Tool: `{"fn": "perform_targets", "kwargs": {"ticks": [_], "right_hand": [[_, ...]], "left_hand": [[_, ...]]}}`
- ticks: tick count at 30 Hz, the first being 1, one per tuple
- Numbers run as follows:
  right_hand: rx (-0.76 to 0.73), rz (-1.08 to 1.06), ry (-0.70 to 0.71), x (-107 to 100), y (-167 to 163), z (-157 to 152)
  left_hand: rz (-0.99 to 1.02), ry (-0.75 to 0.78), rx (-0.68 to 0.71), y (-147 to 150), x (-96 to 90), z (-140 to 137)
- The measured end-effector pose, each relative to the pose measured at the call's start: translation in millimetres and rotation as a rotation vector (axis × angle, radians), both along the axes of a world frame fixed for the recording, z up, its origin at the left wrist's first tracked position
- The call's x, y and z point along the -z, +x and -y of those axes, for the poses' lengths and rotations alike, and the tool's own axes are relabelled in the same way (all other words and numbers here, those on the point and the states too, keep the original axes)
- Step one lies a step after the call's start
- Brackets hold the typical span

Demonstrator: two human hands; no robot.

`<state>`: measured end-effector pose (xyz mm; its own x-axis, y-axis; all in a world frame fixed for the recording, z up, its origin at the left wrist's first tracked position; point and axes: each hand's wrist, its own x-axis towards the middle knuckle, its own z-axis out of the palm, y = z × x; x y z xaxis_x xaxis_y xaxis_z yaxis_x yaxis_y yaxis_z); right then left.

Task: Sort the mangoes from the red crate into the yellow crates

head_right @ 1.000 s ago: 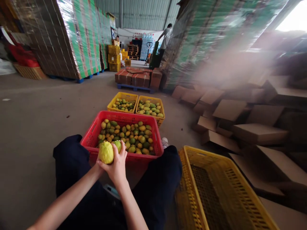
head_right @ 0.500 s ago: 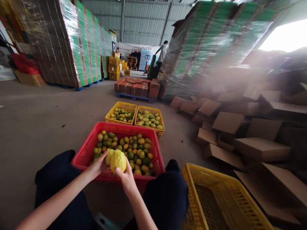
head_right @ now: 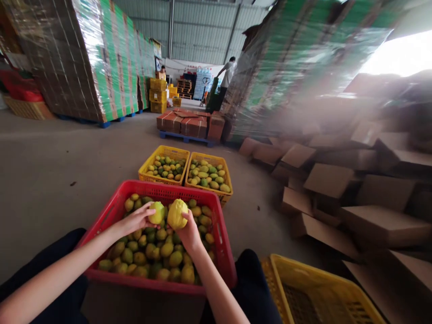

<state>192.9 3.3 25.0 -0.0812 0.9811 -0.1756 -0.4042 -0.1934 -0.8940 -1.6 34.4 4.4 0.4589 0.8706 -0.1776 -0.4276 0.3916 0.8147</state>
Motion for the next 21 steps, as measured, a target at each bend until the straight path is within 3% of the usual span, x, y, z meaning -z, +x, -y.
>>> {"fn": "perform_targets", "kwargs": {"ticks": [4,8,14,21], "right_hand": [[0.097,0.314,0.169,19,4,5],[0.061,0.491,0.337,25,-1,4],[0.143,0.866,0.617,25,-8,4],[0.198,0.98,0.698,24,-3,12]], "left_hand": [[-0.077,0.086,-0.252,3,19.2,4],[-0.273,0.348,-0.436,2,13.4,16],[-0.418,0.577,-0.409,-1,-9.9,33],[-0.452,0.632,-0.39,-2,-16.4,35]]}}
